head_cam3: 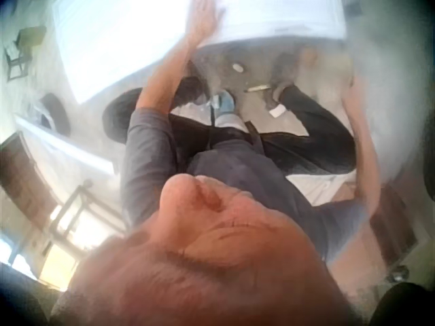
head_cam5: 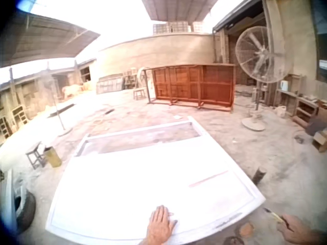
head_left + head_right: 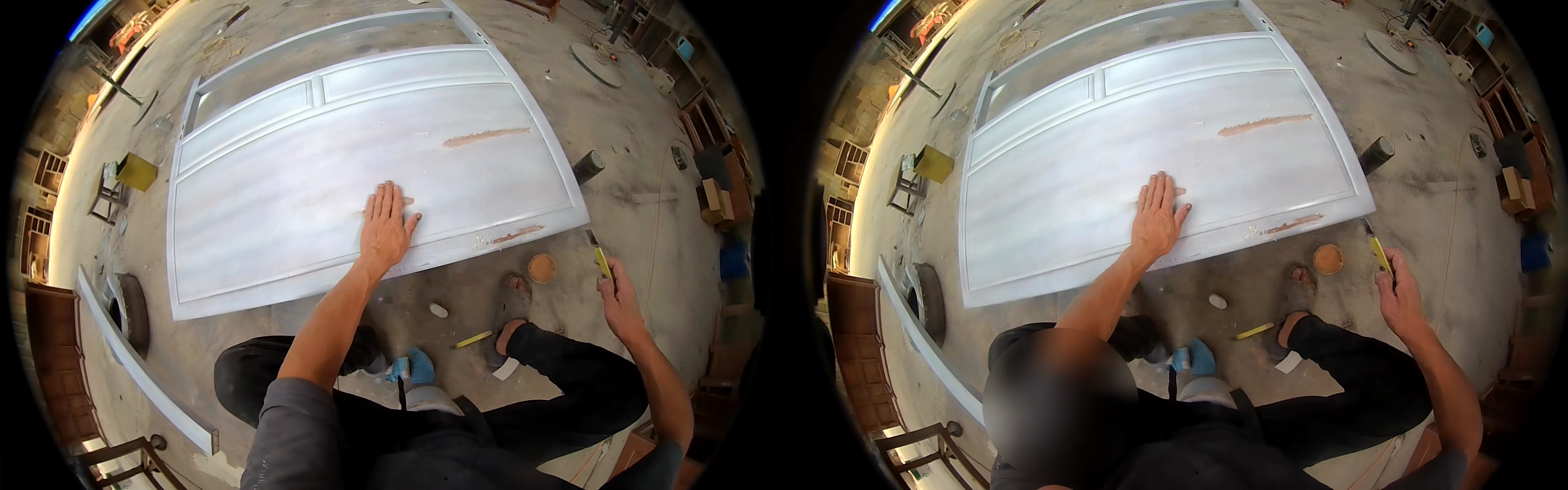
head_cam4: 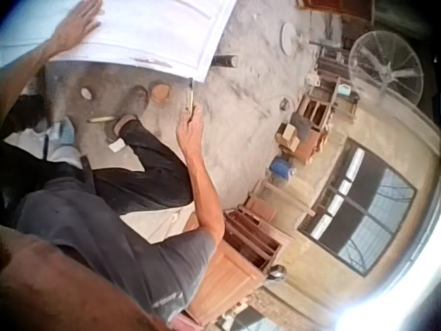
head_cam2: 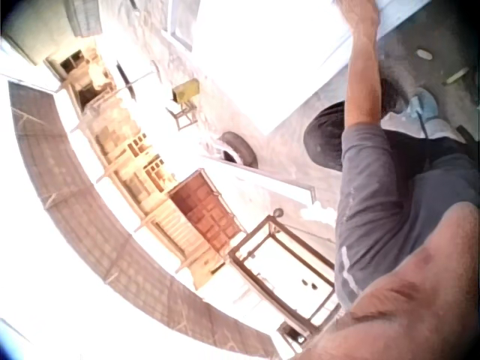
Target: The person applies wood filler to scratches on a white door using a yellow putty knife, then smooths the filler with a blue cloth. The person repeats this process on multiple areas of the door.
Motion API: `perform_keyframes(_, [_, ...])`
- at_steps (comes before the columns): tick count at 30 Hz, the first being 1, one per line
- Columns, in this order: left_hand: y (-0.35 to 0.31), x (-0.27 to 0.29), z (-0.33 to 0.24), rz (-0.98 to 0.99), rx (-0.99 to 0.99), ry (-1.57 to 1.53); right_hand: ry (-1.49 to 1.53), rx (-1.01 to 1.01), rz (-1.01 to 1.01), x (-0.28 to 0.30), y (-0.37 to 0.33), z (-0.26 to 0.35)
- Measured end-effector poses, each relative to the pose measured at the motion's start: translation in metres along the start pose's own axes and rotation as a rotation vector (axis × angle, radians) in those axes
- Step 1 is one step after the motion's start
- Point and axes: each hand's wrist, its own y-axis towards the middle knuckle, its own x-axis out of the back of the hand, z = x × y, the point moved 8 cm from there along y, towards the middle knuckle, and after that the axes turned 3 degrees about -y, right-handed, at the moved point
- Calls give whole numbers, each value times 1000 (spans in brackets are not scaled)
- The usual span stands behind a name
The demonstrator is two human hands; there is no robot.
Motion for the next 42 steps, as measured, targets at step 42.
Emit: perform_keyframes(42, [25, 40, 125, -78, 62, 340, -408, 611, 314, -132, 110, 26])
